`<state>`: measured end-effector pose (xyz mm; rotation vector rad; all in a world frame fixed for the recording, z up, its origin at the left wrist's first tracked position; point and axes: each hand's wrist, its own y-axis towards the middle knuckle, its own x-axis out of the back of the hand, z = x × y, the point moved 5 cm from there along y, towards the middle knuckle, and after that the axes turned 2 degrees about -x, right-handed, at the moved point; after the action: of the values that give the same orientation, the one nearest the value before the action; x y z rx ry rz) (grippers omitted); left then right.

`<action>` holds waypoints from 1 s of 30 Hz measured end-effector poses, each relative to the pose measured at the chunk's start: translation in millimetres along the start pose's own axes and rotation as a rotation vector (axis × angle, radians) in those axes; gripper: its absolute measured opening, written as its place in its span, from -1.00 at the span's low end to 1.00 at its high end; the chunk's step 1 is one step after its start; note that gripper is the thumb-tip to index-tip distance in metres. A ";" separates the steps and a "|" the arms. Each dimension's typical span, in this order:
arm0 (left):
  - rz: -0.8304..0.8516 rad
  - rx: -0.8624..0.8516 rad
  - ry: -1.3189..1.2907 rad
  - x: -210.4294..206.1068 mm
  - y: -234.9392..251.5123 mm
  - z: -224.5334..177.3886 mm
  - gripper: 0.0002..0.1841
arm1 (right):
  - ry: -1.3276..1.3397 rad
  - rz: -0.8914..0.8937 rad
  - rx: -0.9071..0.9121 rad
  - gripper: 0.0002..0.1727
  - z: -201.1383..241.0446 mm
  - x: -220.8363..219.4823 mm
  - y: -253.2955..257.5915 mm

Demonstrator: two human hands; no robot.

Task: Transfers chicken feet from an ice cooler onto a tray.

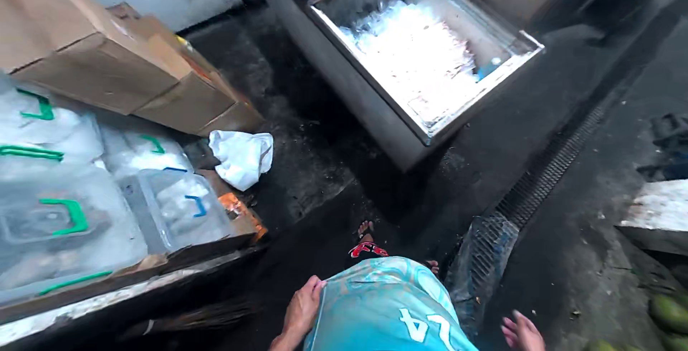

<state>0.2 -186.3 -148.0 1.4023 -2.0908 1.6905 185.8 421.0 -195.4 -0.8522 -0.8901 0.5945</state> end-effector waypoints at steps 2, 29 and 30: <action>-0.059 0.062 -0.069 4.6 27.0 13.4 -0.59 | -0.219 0.151 0.134 -0.44 32.2 -103.1 -3.7; -0.482 -0.103 -0.389 461.3 538.1 -359.5 -0.36 | -0.678 -0.064 0.837 -0.54 685.9 -467.7 -47.5; -0.514 -0.082 -0.399 475.1 548.2 -385.2 -0.33 | -0.739 -0.099 0.794 -0.53 705.0 -464.4 -22.7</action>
<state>-820.3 -170.1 -116.4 2.1520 -1.7039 1.1847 -650.9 331.7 -123.9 0.1616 -1.2103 1.1047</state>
